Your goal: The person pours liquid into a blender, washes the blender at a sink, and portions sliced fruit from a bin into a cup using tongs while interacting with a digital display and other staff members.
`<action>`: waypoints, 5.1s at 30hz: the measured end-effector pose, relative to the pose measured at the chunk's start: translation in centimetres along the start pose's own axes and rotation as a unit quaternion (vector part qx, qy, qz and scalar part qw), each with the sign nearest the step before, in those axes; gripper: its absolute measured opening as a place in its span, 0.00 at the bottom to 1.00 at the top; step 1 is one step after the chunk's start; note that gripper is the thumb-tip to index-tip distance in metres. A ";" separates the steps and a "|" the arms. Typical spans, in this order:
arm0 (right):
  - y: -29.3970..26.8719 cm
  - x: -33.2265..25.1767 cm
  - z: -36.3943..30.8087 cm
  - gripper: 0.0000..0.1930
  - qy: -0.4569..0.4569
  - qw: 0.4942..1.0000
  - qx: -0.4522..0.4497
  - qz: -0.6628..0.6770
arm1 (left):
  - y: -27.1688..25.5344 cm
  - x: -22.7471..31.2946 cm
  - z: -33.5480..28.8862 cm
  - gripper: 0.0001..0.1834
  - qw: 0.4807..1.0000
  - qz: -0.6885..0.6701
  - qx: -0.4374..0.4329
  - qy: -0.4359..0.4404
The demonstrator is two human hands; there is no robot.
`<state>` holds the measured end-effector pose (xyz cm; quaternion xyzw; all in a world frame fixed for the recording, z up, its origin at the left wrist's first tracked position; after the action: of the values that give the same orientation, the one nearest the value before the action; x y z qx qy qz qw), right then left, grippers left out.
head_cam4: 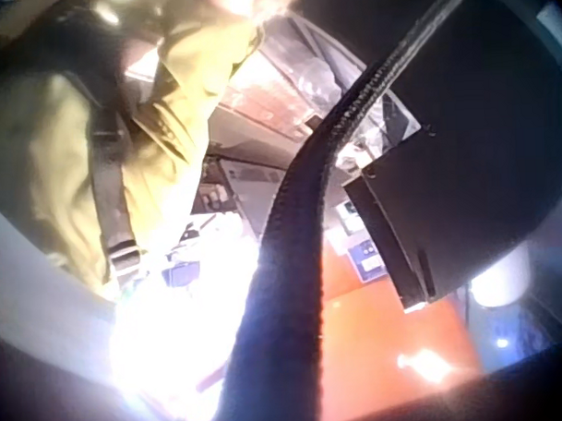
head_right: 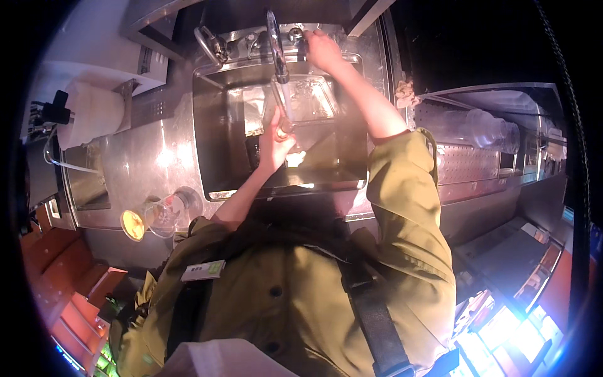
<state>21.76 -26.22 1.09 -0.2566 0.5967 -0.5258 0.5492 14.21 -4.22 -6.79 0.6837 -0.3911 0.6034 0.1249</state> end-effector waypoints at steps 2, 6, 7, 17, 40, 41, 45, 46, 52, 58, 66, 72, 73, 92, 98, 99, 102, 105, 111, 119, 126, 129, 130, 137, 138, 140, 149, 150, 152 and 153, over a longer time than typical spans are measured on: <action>0.8 1.1 -0.3 0.17 0.066 0.997 -0.017 0.022 | 0.4 -0.3 -0.2 0.41 1.000 -0.014 -0.003 0.020; 2.1 -0.7 -1.2 0.22 0.115 0.960 -0.111 0.230 | 0.2 0.7 1.3 0.28 0.991 0.078 0.075 0.075; 2.1 -1.1 -2.0 0.23 0.117 0.942 -0.118 0.290 | -0.9 -0.4 1.9 0.23 0.995 0.025 0.100 0.018; -15.5 6.3 -32.1 0.18 0.275 0.833 0.286 0.385 | 2.6 -15.0 -3.5 0.11 0.489 -0.721 0.098 -0.481; -24.1 39.7 -94.4 0.10 0.462 0.634 0.517 0.341 | 44.0 29.3 -26.5 0.29 0.935 -0.230 -0.271 0.000; -25.5 42.2 -93.7 0.09 0.427 0.654 0.505 0.367 | 48.3 30.2 -27.0 0.29 0.926 -0.229 -0.301 0.003; -25.2 52.4 -100.6 0.10 0.485 0.703 0.429 0.295 | 64.9 34.8 -29.0 0.27 0.883 -0.206 -0.421 0.022; -21.5 55.5 -105.7 0.11 0.523 0.698 0.429 0.234 | 69.3 36.2 -29.8 0.27 0.864 -0.208 -0.458 0.019; -5.5 46.9 -133.2 0.05 0.733 0.106 0.537 0.403 | 92.0 44.0 -31.3 0.28 0.844 -0.160 -0.509 0.057; -4.7 54.4 -138.6 0.07 0.769 0.110 0.401 0.485 | 109.8 51.2 -34.3 0.29 0.818 -0.129 -0.552 0.093; -19.3 86.2 -150.3 0.09 0.624 0.749 -0.223 -0.013 | 122.2 52.6 -32.5 0.26 0.881 -0.217 -0.413 0.071; -48.3 120.8 -145.6 0.10 0.662 0.620 0.363 0.212 | 124.5 56.5 -29.4 0.28 0.926 -0.192 -0.282 0.164; -51.4 122.6 -138.9 0.10 0.623 0.549 0.468 0.304 | 124.3 56.4 -28.6 0.28 0.938 -0.181 -0.246 0.165; -42.5 137.5 -144.1 0.06 0.427 0.853 0.083 0.289 | 155.6 67.1 -22.9 0.26 0.906 -0.177 -0.356 0.145; -47.5 145.1 -155.9 0.11 0.526 0.836 -0.141 0.073 | 171.7 69.6 -21.4 0.22 0.900 -0.302 -0.259 0.180; -49.4 147.0 -157.3 0.13 0.554 0.814 -0.158 0.067 | 175.6 71.1 -21.8 0.22 0.893 -0.309 -0.268 0.187; -55.3 153.5 -162.5 0.08 0.645 0.639 0.280 0.311 | 184.9 74.4 -22.1 0.22 0.893 -0.351 -0.245 0.137; -62.9 156.9 -162.2 0.07 0.708 0.396 0.382 0.444 | 190.8 77.6 -21.9 0.22 0.895 -0.380 -0.165 0.165; -70.9 176.5 -158.8 0.09 0.668 0.622 0.171 0.372 | 205.6 81.3 -17.3 0.22 0.898 -0.361 -0.084 0.239; -93.6 202.0 -145.7 0.08 0.512 0.784 0.188 0.297 | 220.6 84.1 -13.6 0.24 0.894 -0.362 0.038 0.260; -102.0 212.8 -143.4 0.11 0.444 0.852 0.165 0.222 | 224.9 86.1 -14.5 0.24 0.893 -0.311 0.179 0.271; -103.6 216.6 -139.9 0.11 0.346 0.923 0.128 0.105 | 226.9 84.9 -14.6 0.25 0.897 -0.263 0.208 0.289; -104.6 217.8 -138.5 0.11 0.317 0.925 0.157 0.138 | 227.9 85.6 -14.7 0.25 0.905 -0.255 0.221 0.258; -96.6 227.2 -136.8 0.18 0.382 0.815 0.047 0.433 | 231.0 84.9 -17.2 0.27 0.907 -0.196 0.340 0.151; -97.5 226.1 -136.0 0.17 0.428 0.739 0.072 0.515 | 231.2 83.9 -17.8 0.29 0.892 -0.164 0.402 0.126; -97.5 224.9 -133.9 0.12 0.460 0.586 0.165 0.646 | 233.7 84.5 -18.4 0.38 0.898 -0.141 0.404 0.101; -95.7 219.5 -140.0 0.15 0.347 0.489 0.165 0.783 | 252.7 64.4 -23.4 0.10 0.968 -0.081 0.105 -0.213; -97.7 220.1 -143.5 0.19 0.365 0.597 0.193 0.688 | 256.7 65.6 -22.8 0.11 0.956 -0.052 0.035 -0.286; -98.5 220.3 -152.6 0.23 0.430 0.642 0.098 0.627 | 263.4 65.2 -20.2 0.12 0.921 -0.053 -0.124 -0.365; -102.4 221.8 -156.8 0.24 0.499 0.720 0.057 0.479 | 267.1 65.7 -18.6 0.11 0.906 -0.095 -0.152 -0.383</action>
<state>-209.84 -200.39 -15.78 0.3944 0.7967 -0.2771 0.3645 -184.61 -194.55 -22.17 0.8689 -0.4289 0.2130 0.1251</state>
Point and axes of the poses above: each hand's wrist, its own z-axis towards the middle knuckle, its own y-axis out of the palm, x = y × z, the point moved 8 cm from there along z, towards the middle knuckle, and after that the axes turned 2 degrees about -y, right-handed, at the moved point
